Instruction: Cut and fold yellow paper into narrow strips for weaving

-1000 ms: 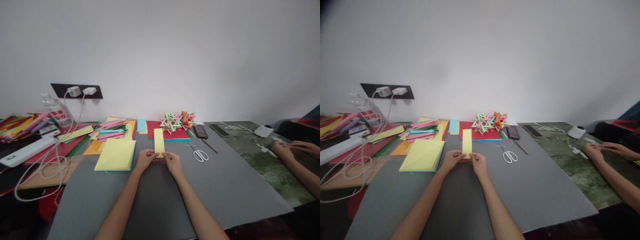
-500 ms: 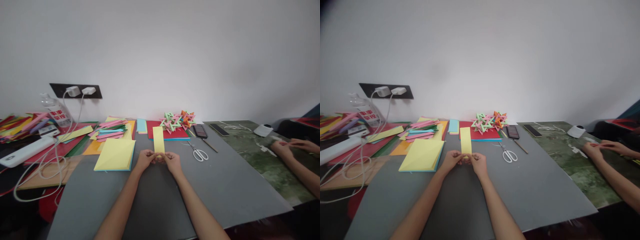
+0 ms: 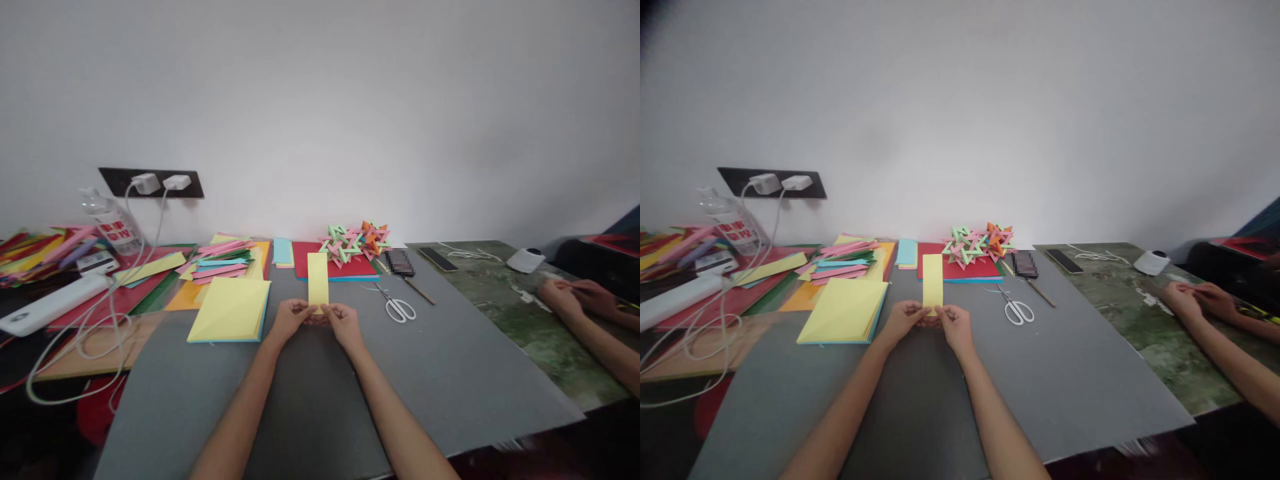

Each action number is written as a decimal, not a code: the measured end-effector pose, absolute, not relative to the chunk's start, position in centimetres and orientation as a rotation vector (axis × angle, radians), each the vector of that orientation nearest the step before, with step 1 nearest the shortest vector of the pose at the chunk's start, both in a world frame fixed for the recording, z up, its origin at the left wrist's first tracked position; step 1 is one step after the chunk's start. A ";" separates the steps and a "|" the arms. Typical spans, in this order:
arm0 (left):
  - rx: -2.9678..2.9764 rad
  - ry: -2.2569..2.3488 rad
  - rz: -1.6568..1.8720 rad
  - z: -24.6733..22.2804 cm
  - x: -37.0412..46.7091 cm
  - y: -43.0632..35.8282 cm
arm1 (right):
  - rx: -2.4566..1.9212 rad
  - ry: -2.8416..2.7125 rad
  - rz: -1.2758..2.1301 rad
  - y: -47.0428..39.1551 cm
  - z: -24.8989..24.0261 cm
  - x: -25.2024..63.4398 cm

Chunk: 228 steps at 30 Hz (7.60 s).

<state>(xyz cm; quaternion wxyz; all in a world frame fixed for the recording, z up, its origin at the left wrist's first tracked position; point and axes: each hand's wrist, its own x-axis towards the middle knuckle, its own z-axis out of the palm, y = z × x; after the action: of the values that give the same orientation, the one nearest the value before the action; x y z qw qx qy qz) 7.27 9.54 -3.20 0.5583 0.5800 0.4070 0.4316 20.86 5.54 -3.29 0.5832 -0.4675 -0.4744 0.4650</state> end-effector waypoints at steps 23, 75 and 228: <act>1.454 0.987 1.127 -3.0 7.1 9.6 | -1.096 -1.093 0.993 5.7 -3.3 21.2; 1.426 1.007 1.026 -3.5 7.3 9.5 | -1.203 -1.021 0.819 6.3 -4.5 21.7; 1.472 1.095 1.075 -2.5 7.1 9.3 | -1.125 -1.067 1.103 6.4 -4.3 21.7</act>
<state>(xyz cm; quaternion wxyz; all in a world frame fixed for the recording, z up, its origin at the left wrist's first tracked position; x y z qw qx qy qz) 7.13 9.26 -2.50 0.4861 0.6051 0.4500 0.4417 21.66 6.38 -4.32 0.5805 -0.4815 -0.4565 0.4719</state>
